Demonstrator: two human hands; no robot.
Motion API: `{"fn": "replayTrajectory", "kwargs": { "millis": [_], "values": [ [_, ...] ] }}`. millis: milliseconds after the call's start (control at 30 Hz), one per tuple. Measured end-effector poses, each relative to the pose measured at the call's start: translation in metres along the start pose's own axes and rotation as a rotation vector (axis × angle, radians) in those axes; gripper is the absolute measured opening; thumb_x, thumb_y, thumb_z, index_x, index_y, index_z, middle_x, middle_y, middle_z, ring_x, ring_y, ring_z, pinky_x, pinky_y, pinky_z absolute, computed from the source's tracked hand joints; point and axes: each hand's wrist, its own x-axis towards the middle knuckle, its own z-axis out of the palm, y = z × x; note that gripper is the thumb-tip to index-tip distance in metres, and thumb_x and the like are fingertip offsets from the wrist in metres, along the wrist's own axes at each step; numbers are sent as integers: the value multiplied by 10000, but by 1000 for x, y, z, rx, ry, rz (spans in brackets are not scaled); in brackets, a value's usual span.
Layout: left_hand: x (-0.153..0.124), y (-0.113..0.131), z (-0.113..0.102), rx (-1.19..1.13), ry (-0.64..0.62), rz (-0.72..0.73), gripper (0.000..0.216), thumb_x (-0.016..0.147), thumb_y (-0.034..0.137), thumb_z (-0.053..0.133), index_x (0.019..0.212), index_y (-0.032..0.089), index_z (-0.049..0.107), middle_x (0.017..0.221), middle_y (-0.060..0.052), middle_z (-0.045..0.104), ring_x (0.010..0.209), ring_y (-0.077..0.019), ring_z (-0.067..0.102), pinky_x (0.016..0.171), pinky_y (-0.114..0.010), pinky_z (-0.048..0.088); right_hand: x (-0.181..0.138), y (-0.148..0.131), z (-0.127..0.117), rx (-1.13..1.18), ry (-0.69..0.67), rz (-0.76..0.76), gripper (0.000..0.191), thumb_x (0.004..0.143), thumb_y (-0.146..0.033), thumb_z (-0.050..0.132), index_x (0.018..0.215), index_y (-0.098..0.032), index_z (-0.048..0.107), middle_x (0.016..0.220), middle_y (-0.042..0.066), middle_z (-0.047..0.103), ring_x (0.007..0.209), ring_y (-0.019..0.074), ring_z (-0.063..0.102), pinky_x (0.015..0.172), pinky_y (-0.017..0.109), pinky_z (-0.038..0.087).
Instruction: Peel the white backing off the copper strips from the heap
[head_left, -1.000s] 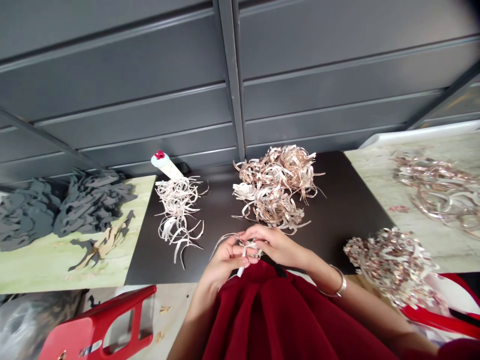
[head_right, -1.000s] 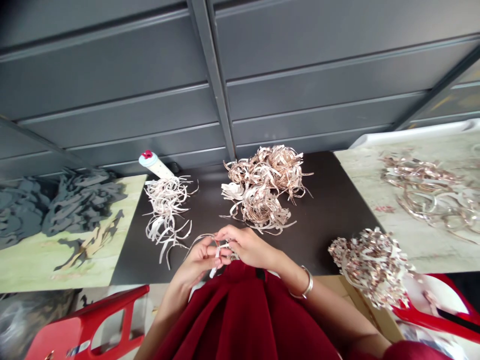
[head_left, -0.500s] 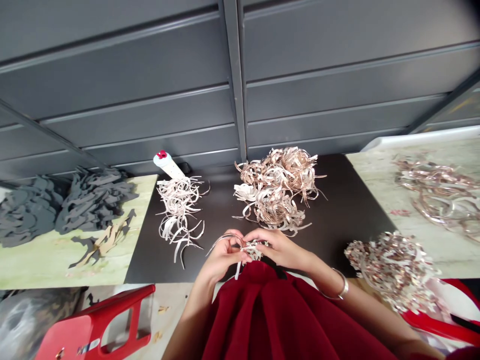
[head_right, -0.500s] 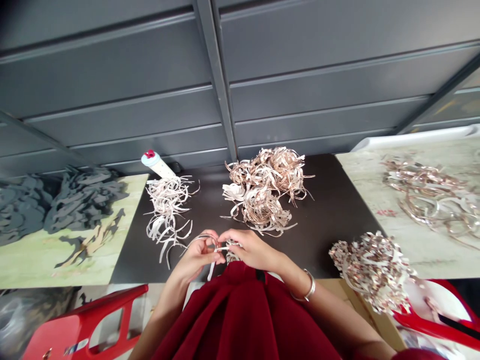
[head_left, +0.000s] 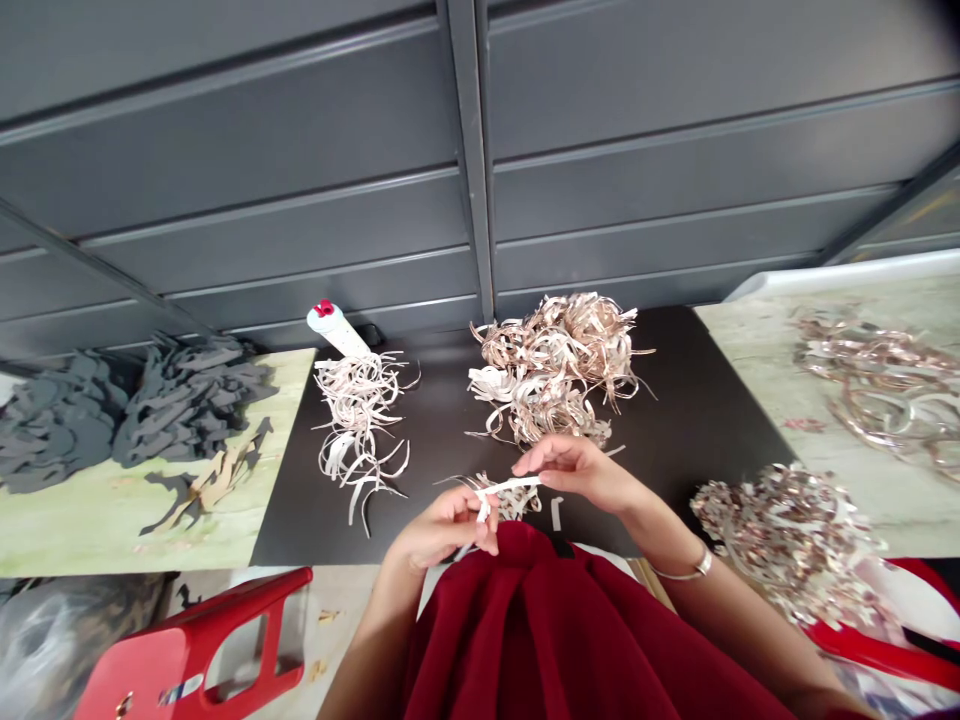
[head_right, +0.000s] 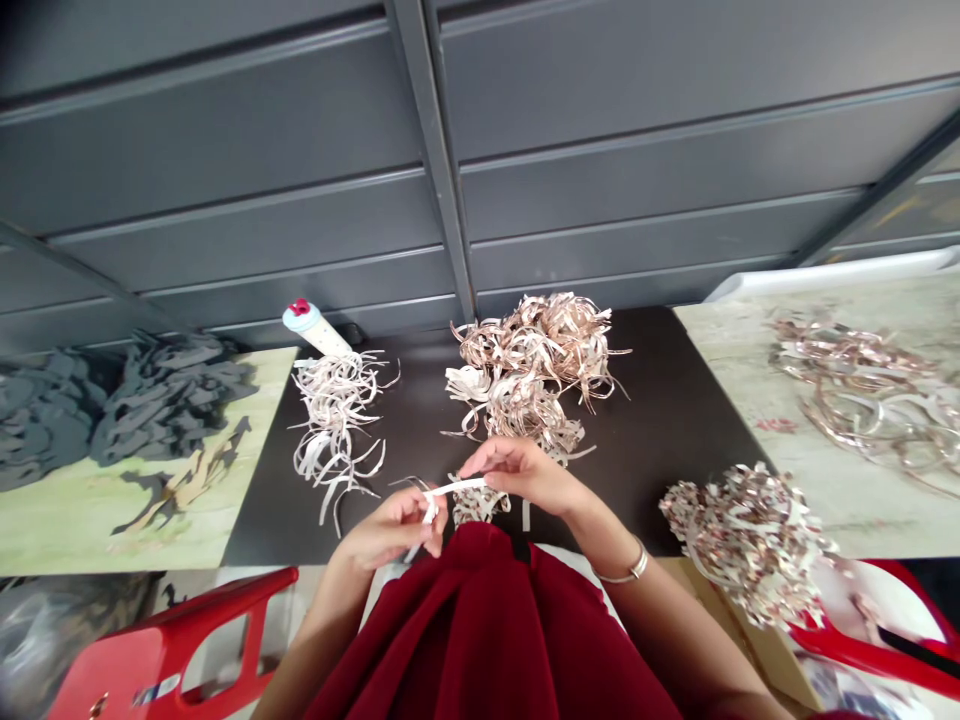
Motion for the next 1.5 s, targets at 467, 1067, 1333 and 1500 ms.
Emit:
{"fn": "replayTrajectory", "kwargs": {
  "millis": [467, 1067, 1333, 1500],
  "values": [
    [6, -7, 7, 422, 346, -42, 359, 707, 485, 657, 703, 144, 545, 517, 40, 540, 384, -90, 523, 413, -184, 338, -4, 10, -28, 239, 252, -46, 202, 625, -86, 778, 580, -189, 610, 817, 4, 742, 857, 172, 699, 809, 308, 536],
    [2, 1, 39, 1797, 538, 394, 262, 839, 180, 519, 582, 168, 569, 565, -10, 629, 502, -125, 527, 515, -274, 233, 13, 22, 37, -816, 191, -205, 238, 709, -321, 770, 652, -183, 585, 687, 6, 585, 704, 162, 521, 664, 279, 415],
    [2, -11, 39, 1717, 571, 712, 419, 926, 214, 427, 518, 165, 509, 465, -1, 520, 440, -106, 446, 502, -266, 260, 12, 19, 38, -660, 117, -48, 190, 722, -172, 742, 599, -162, 597, 613, -40, 556, 589, 92, 507, 584, 205, 396],
    [0, -13, 39, 1669, 540, 688, 402, 921, 202, 427, 529, 174, 515, 476, -3, 508, 464, -112, 446, 526, -264, 284, 10, 20, 28, -481, 123, 16, 98, 756, -194, 677, 679, -177, 618, 628, -31, 587, 583, 103, 531, 575, 219, 425]
  ]
}}
